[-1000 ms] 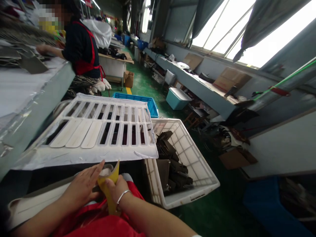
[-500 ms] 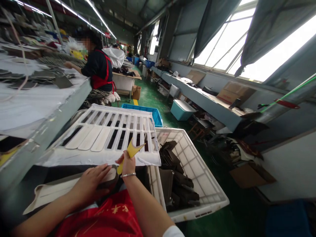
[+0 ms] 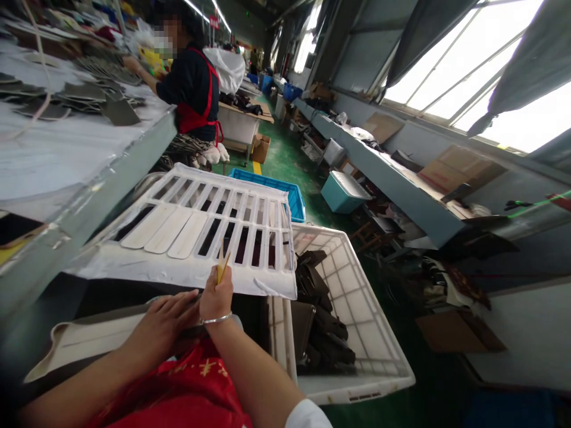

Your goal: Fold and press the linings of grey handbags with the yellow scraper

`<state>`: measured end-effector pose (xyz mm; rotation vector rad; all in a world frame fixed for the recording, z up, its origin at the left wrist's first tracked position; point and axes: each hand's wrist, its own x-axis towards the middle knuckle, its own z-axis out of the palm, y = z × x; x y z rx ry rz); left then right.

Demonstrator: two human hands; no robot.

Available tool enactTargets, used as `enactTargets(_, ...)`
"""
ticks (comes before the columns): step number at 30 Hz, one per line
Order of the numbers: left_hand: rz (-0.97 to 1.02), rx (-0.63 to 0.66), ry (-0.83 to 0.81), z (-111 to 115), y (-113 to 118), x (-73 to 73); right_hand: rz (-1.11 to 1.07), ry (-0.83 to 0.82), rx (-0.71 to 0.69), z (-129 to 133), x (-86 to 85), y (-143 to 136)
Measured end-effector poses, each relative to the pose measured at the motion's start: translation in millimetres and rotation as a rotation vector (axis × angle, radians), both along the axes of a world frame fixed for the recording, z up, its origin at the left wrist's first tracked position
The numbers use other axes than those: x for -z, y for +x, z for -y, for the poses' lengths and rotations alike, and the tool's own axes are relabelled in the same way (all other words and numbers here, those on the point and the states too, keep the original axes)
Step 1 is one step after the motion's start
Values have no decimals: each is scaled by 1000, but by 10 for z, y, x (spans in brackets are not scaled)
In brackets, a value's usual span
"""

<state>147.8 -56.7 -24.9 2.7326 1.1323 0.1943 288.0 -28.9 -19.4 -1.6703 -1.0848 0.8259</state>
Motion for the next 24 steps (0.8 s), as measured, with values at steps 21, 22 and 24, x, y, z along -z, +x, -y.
enactTargets(21, 1306, -784, -759, 356, -1605, 10, 902, -329, -1255, -530, -756, -656)
enactTargets(22, 1368, -791, -778, 346, -1561, 33, 1006, -266, -1279, -600, -749, -747)
enactTargets(24, 1443, -834, -809, 331, -1488, 53, 1074, -188, -1321, -713, -735, -932)
